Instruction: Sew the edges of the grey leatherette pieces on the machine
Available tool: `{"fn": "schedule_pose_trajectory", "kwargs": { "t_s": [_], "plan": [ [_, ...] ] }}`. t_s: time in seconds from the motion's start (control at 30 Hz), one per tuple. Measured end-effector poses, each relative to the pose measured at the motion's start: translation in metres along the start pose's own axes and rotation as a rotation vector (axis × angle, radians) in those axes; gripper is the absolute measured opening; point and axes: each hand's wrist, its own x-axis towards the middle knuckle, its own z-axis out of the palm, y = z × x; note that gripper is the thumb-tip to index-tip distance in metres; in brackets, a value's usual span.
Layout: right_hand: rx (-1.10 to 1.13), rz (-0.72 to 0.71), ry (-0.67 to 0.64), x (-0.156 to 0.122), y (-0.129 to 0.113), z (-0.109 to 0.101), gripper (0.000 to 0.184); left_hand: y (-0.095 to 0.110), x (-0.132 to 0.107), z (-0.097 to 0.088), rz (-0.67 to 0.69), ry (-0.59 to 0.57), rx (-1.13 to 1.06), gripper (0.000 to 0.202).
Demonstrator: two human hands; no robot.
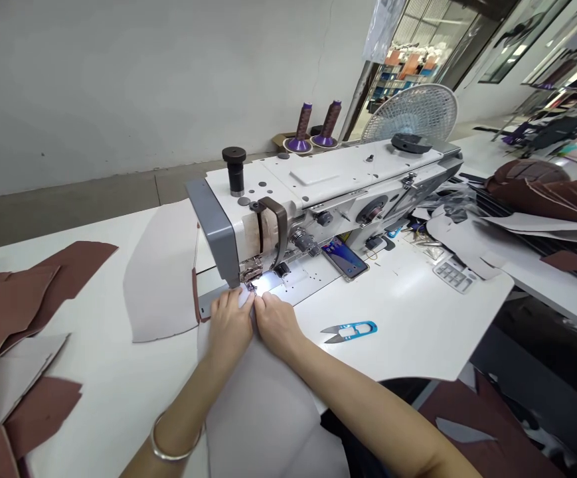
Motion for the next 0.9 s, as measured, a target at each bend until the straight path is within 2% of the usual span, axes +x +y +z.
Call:
{"fn": "schedule_pose_trajectory", "kwargs": {
  "t_s": [0.53,0.9],
  "plan": [
    [-0.006,-0.023,0.005,0.0020,0.0021,0.0020,0.020,-0.0018,0.0015,-0.0008,0.016,0.065,-0.008,0.033],
    [0.009,-0.034,0.026,0.0033,0.0039,0.0060,0.020,-0.0037,0.0001,0.0000,0.032,0.065,-0.016,0.034]
  ]
}}
